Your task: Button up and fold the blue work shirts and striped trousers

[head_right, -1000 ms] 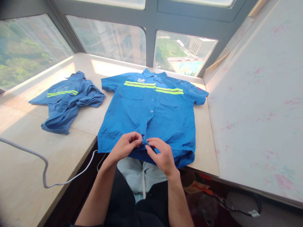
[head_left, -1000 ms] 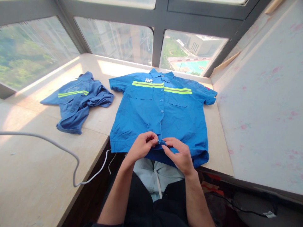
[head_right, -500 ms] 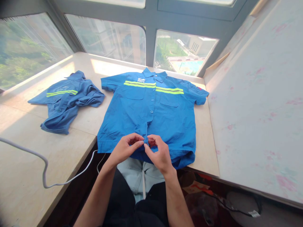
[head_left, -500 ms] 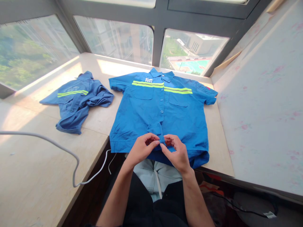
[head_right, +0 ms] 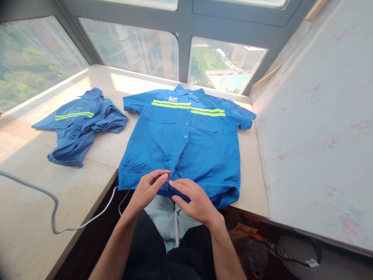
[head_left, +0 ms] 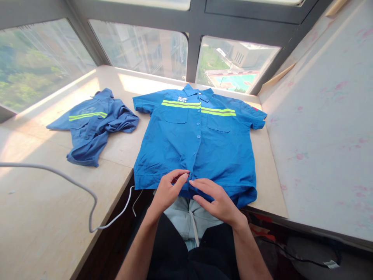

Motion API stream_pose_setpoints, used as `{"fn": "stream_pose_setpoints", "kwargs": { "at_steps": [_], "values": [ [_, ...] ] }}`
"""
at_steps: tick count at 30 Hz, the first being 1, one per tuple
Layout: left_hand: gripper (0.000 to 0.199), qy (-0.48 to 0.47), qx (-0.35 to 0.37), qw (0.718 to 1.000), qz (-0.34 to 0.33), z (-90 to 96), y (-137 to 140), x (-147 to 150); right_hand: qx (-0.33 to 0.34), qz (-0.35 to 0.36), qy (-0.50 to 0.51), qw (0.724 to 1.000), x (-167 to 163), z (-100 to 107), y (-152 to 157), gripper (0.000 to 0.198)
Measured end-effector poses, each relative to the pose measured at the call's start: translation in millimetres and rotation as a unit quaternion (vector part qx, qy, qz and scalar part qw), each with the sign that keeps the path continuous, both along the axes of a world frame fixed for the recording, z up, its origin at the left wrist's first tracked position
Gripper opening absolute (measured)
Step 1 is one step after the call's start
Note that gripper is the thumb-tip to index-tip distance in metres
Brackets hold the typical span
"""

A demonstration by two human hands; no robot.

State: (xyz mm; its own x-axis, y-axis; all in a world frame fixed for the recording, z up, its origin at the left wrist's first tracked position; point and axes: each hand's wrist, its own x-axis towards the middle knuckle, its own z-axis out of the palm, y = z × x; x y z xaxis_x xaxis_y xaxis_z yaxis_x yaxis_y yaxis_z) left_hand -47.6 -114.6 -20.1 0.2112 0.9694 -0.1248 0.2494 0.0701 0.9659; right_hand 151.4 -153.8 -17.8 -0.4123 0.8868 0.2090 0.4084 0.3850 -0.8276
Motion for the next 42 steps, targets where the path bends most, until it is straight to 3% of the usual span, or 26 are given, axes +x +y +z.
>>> {"fn": "stream_pose_setpoints", "kwargs": {
  "at_steps": [7,10,13,17,21,25,28,30,34,38,40,42],
  "values": [
    [0.04,0.069,0.057,0.995,0.032,6.3,11.5,10.9,-0.04,0.1,-0.075,0.991,7.6,4.2,-2.6,0.043],
    [0.024,0.117,0.058,0.991,0.026,8.2,21.2,16.4,-0.048,0.127,-0.101,0.986,9.3,10.6,1.2,0.048],
    [0.013,0.107,0.036,0.992,0.051,10.2,26.5,9.6,-0.056,0.109,-0.127,0.984,18.2,14.9,6.3,0.049],
    [0.018,0.072,0.008,0.991,0.116,13.8,23.6,-6.7,-0.036,0.045,-0.187,0.981,40.4,8.8,9.4,0.048],
    [0.022,0.062,0.02,0.989,0.131,16.6,17.7,-5.0,-0.028,0.038,-0.257,0.965,55.4,-3.0,-2.5,0.05],
    [0.021,0.064,0.056,0.993,0.088,18.3,18.5,15.4,-0.026,0.046,-0.289,0.956,58.5,-9.8,-24.7,0.058],
    [0.023,0.091,0.099,0.99,-0.042,18.9,23.6,27.4,-0.036,0.065,-0.287,0.955,61.9,-8.9,-34.8,0.056],
    [0.028,0.119,0.126,0.977,-0.121,19.1,27.3,26.8,-0.057,0.078,-0.283,0.954,67.2,-4.8,-35.2,0.053],
    [0.046,0.201,0.158,0.955,-0.152,17.2,26.5,2.5,-0.089,0.072,-0.268,0.957,82.3,5.0,-23.5,0.049],
    [0.084,0.319,0.249,0.893,-0.198,2.0,8.5,-25.1,-0.059,0.034,-0.281,0.957,90.7,2.5,2.8,0.044],
    [0.082,0.374,0.301,0.855,-0.198,-10.8,-0.9,-30.9,-0.025,0.014,-0.29,0.957,89.1,-5.5,21.3,0.042],
    [0.064,0.392,0.365,0.825,-0.181,-22.4,-5.8,-33.8,0.013,-0.011,-0.299,0.954,85.1,-16.7,40.9,0.043]
  ]
}}
